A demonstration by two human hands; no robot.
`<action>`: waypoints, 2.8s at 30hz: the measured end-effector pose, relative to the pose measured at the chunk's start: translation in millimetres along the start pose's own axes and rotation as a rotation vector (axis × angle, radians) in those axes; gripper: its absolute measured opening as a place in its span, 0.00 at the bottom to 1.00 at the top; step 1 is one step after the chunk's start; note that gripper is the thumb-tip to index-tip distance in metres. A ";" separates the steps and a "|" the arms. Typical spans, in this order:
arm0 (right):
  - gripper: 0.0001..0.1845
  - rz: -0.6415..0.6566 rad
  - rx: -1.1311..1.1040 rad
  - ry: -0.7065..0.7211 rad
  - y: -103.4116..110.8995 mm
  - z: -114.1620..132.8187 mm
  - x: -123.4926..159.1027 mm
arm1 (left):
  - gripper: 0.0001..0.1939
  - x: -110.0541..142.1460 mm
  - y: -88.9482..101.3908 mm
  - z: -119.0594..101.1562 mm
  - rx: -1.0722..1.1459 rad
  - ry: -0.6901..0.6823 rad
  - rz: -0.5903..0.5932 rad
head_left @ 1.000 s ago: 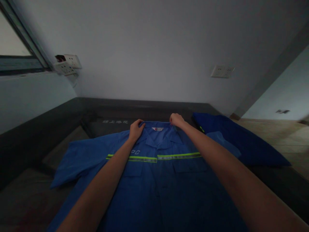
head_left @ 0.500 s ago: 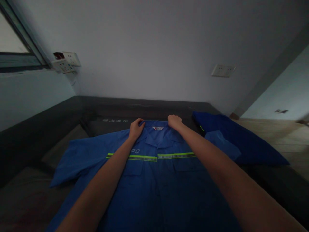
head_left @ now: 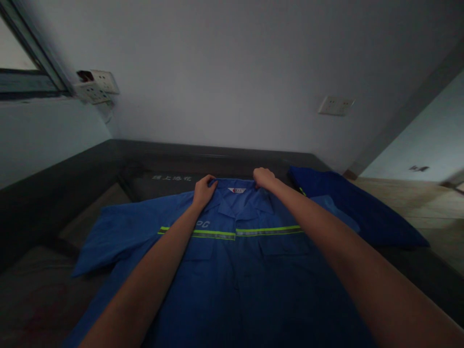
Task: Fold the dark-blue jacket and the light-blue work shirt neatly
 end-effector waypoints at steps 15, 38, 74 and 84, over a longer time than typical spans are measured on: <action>0.06 0.137 0.108 0.267 -2.5 -14.8 -6.2 | 0.06 0.2 0.1 -1.1 -0.020 0.010 0.015; 0.06 -0.011 0.096 0.356 -4.7 -8.1 -5.3 | 0.06 -0.5 0.3 -1.4 -0.037 0.025 0.029; 0.13 -0.116 -0.307 -0.111 -33.1 -17.1 -20.2 | 0.10 -2.4 -3.0 3.6 -0.082 0.047 0.032; 0.13 -0.287 -0.193 -0.154 -59.2 -3.5 -2.5 | 0.11 -5.1 -5.5 6.6 -0.192 0.026 0.065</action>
Point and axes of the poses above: each hand's wrist, its own x-axis away from the middle knuckle, its own y-axis out of the back of the hand, z = x × y, the point moved 2 cm from there along -x, towards the middle knuckle, and after that the axes turned 7 degrees about y, right-handed, at the moved point
